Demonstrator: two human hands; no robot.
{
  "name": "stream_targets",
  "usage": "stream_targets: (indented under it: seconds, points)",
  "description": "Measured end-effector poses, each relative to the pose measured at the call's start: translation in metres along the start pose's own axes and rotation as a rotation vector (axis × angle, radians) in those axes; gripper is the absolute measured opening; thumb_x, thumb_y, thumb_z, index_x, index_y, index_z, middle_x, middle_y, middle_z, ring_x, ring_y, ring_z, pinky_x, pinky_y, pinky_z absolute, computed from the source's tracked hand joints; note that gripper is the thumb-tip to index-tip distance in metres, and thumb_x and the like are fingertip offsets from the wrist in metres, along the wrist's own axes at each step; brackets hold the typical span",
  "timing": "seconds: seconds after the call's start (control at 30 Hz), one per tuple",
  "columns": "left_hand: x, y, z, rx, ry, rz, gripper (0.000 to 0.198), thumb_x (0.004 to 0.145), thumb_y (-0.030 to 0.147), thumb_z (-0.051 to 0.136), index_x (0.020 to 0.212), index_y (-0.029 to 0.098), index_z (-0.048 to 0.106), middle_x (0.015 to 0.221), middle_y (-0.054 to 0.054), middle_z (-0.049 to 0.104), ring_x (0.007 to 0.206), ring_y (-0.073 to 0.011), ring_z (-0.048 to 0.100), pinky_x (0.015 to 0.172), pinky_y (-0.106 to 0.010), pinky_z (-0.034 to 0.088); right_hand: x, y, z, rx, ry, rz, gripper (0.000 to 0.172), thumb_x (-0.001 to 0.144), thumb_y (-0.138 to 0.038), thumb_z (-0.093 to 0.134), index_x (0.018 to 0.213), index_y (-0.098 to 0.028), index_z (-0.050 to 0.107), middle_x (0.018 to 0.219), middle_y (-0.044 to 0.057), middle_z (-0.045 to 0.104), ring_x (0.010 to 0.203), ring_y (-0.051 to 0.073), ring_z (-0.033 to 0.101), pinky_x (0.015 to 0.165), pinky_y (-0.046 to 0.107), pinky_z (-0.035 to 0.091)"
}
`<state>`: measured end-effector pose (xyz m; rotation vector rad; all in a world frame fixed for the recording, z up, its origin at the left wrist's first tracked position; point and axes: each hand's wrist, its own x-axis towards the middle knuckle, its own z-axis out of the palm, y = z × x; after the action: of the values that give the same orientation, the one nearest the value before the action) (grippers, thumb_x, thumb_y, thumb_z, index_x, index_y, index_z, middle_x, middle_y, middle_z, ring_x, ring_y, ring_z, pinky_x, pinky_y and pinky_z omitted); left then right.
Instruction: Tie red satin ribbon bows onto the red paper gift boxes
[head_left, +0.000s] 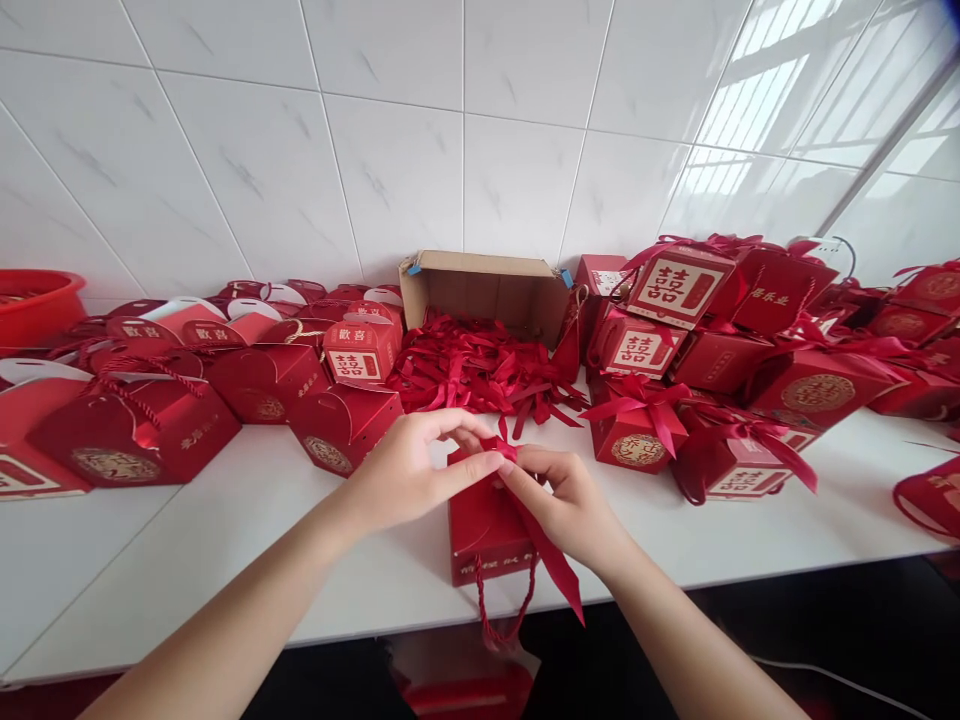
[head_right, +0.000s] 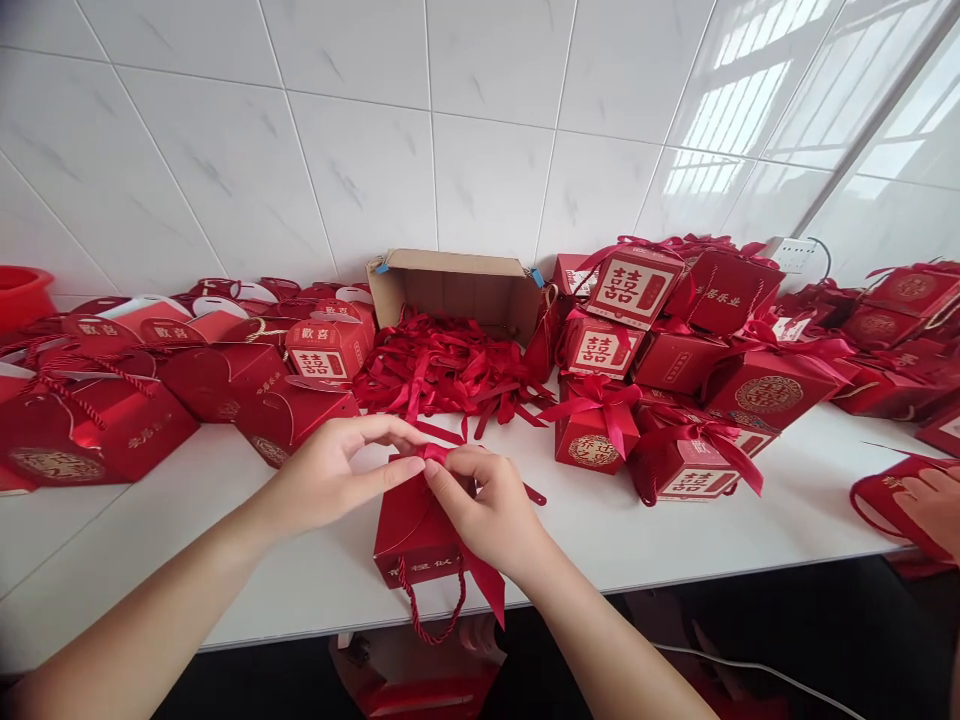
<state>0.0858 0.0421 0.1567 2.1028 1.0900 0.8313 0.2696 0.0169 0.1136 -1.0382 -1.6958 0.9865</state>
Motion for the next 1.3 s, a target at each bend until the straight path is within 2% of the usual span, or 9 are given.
stream_targets:
  seconds: [0.1, 0.23, 0.4, 0.53, 0.8, 0.93, 1.1, 1.2, 1.3]
  points:
    - [-0.005, -0.006, 0.009, -0.013, 0.079, -0.013, 0.016, 0.082, 0.037, 0.063, 0.083, 0.021, 0.068, 0.086, -0.001, 0.071, 0.084, -0.0194, 0.065, 0.080, -0.031, 0.049, -0.001, 0.000, 0.001, -0.014, 0.039, -0.019, 0.040, 0.090, -0.041, 0.051, 0.058, -0.017, 0.051, 0.059, -0.001, 0.044, 0.062, 0.012, 0.039, 0.057, 0.026, 0.033]
    - [-0.010, -0.010, 0.017, -0.017, 0.157, 0.007, 0.014, 0.086, 0.033, 0.058, 0.081, 0.021, 0.064, 0.083, -0.001, 0.069, 0.082, -0.0181, 0.064, 0.078, -0.031, 0.049, -0.002, 0.002, 0.003, 0.025, 0.070, 0.066, 0.037, 0.088, -0.043, 0.053, 0.063, -0.016, 0.056, 0.063, 0.002, 0.055, 0.062, 0.014, 0.047, 0.057, 0.026, 0.037]
    - [-0.016, -0.012, 0.022, -0.098, 0.123, 0.006, 0.008, 0.086, 0.027, 0.056, 0.083, 0.021, 0.054, 0.084, 0.000, 0.065, 0.086, -0.0162, 0.063, 0.082, -0.029, 0.050, -0.002, 0.006, 0.008, 0.083, 0.132, 0.033, 0.020, 0.084, -0.038, 0.059, 0.084, -0.020, 0.049, 0.064, -0.001, 0.059, 0.057, 0.013, 0.050, 0.055, 0.025, 0.037]
    - [-0.016, -0.016, 0.027, -0.066, 0.127, 0.023, 0.010, 0.083, 0.026, 0.061, 0.081, 0.021, 0.053, 0.083, -0.001, 0.065, 0.086, -0.0173, 0.063, 0.084, -0.032, 0.050, -0.002, 0.008, 0.010, 0.075, 0.186, 0.009, 0.026, 0.084, -0.034, 0.059, 0.090, -0.023, 0.036, 0.056, -0.008, 0.053, 0.049, 0.010, 0.041, 0.051, 0.022, 0.033]
    - [-0.017, -0.020, 0.026, -0.007, 0.109, 0.099, 0.005, 0.084, 0.022, 0.060, 0.082, 0.021, 0.055, 0.083, 0.001, 0.064, 0.081, -0.0144, 0.062, 0.079, -0.027, 0.049, -0.005, 0.005, 0.008, -0.186, 0.204, -0.124, 0.008, 0.084, -0.026, 0.060, 0.085, -0.020, 0.065, 0.074, 0.003, 0.066, 0.059, 0.013, 0.054, 0.055, 0.025, 0.044]
    - [-0.017, -0.020, 0.026, 0.048, 0.150, 0.112, 0.003, 0.084, 0.020, 0.058, 0.082, 0.021, 0.056, 0.083, 0.002, 0.065, 0.081, -0.0140, 0.062, 0.078, -0.026, 0.048, -0.008, 0.006, 0.005, -0.246, 0.177, -0.168, 0.015, 0.087, -0.028, 0.059, 0.087, -0.020, 0.072, 0.082, 0.007, 0.065, 0.072, 0.017, 0.059, 0.066, 0.030, 0.049]
    - [-0.017, -0.026, 0.031, 0.035, 0.180, 0.052, 0.006, 0.084, 0.022, 0.059, 0.081, 0.021, 0.055, 0.079, 0.001, 0.066, 0.067, -0.0130, 0.059, 0.061, -0.025, 0.046, -0.009, 0.011, 0.005, -0.277, 0.212, -0.152, 0.011, 0.079, -0.033, 0.070, 0.084, -0.026, 0.077, 0.103, 0.009, 0.064, 0.099, 0.026, 0.058, 0.088, 0.042, 0.047]
    - [-0.018, -0.028, 0.033, -0.035, 0.195, 0.047, 0.006, 0.086, 0.024, 0.058, 0.082, 0.020, 0.054, 0.080, 0.000, 0.066, 0.068, -0.0126, 0.061, 0.063, -0.024, 0.049, -0.007, 0.011, 0.004, -0.186, 0.187, -0.035, 0.012, 0.080, -0.034, 0.068, 0.079, -0.026, 0.076, 0.122, 0.008, 0.058, 0.116, 0.029, 0.051, 0.100, 0.046, 0.039]
    - [-0.017, -0.028, 0.032, -0.057, 0.190, 0.070, 0.003, 0.087, 0.023, 0.057, 0.088, 0.020, 0.057, 0.087, -0.001, 0.067, 0.077, -0.0140, 0.065, 0.068, -0.024, 0.051, -0.004, 0.010, 0.002, -0.009, 0.075, 0.109, 0.021, 0.083, -0.040, 0.064, 0.076, -0.022, 0.073, 0.134, 0.008, 0.050, 0.125, 0.029, 0.046, 0.104, 0.045, 0.036]
